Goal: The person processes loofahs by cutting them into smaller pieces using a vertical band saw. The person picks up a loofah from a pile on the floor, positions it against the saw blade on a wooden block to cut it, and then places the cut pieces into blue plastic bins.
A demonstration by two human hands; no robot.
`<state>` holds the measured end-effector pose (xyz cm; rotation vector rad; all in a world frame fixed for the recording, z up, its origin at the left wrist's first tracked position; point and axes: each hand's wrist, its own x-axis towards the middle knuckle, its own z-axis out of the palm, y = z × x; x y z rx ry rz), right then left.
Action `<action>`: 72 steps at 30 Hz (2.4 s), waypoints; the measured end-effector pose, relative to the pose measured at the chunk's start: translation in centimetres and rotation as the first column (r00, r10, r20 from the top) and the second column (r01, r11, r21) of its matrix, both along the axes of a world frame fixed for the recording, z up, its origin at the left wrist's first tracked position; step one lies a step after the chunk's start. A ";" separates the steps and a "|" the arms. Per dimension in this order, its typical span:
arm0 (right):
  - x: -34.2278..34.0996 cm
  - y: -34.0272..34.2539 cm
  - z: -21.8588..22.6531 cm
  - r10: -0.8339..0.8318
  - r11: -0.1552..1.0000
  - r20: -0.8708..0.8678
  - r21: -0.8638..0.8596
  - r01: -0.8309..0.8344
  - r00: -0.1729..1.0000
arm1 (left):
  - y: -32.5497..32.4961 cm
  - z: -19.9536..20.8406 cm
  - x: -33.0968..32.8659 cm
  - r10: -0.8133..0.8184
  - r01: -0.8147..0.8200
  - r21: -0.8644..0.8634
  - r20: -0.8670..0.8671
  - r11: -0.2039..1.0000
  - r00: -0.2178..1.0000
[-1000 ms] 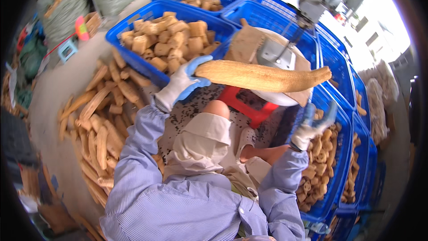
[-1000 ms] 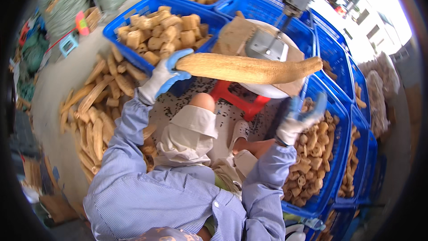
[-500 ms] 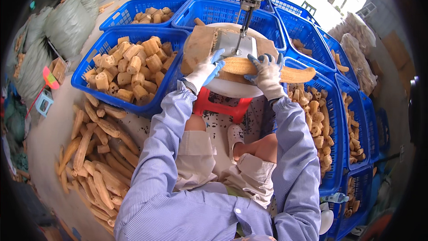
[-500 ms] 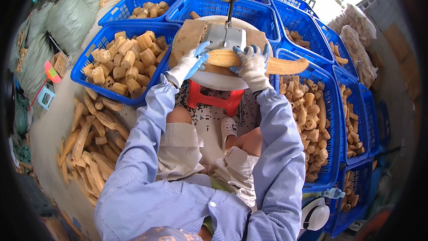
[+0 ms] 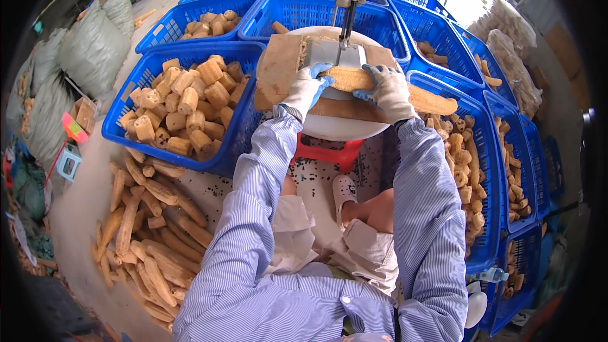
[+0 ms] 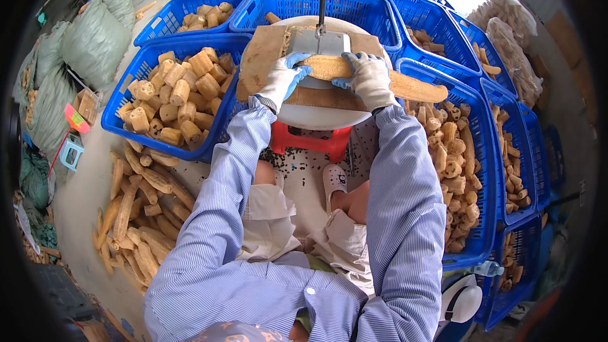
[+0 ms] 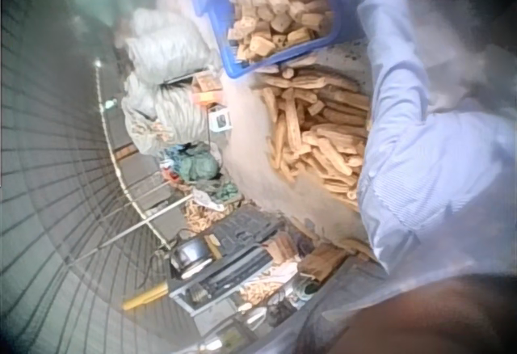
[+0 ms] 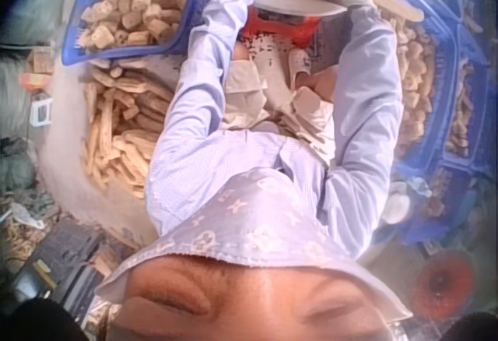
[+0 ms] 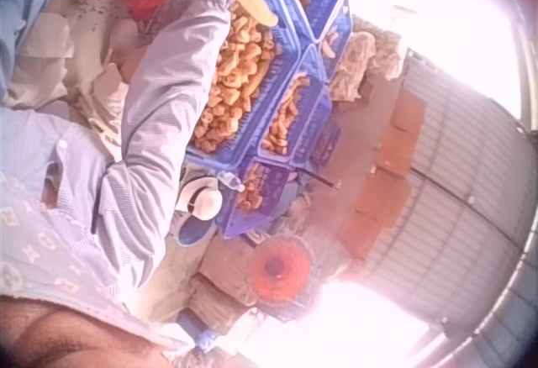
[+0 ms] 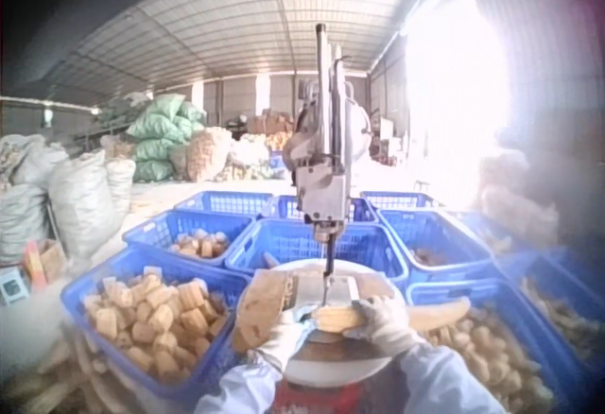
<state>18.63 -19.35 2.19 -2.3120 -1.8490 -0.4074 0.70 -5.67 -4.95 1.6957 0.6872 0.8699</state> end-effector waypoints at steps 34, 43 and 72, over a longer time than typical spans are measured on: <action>5.4 0.8 2.5 -0.110 0.979 -0.050 -0.175 0.100 0.993 | -3.9 0.7 2.2 0.370 -0.306 -0.254 0.261 0.917 0.891; 4.4 -17.6 7.7 -0.110 0.957 0.245 0.288 0.037 0.963 | -22.5 -5.9 13.3 -0.650 0.676 -0.497 0.260 0.544 0.714; -0.5 -6.3 2.0 0.001 0.999 0.143 -0.045 0.006 0.990 | -5.4 4.7 -7.3 -0.169 0.169 0.009 0.052 0.986 0.984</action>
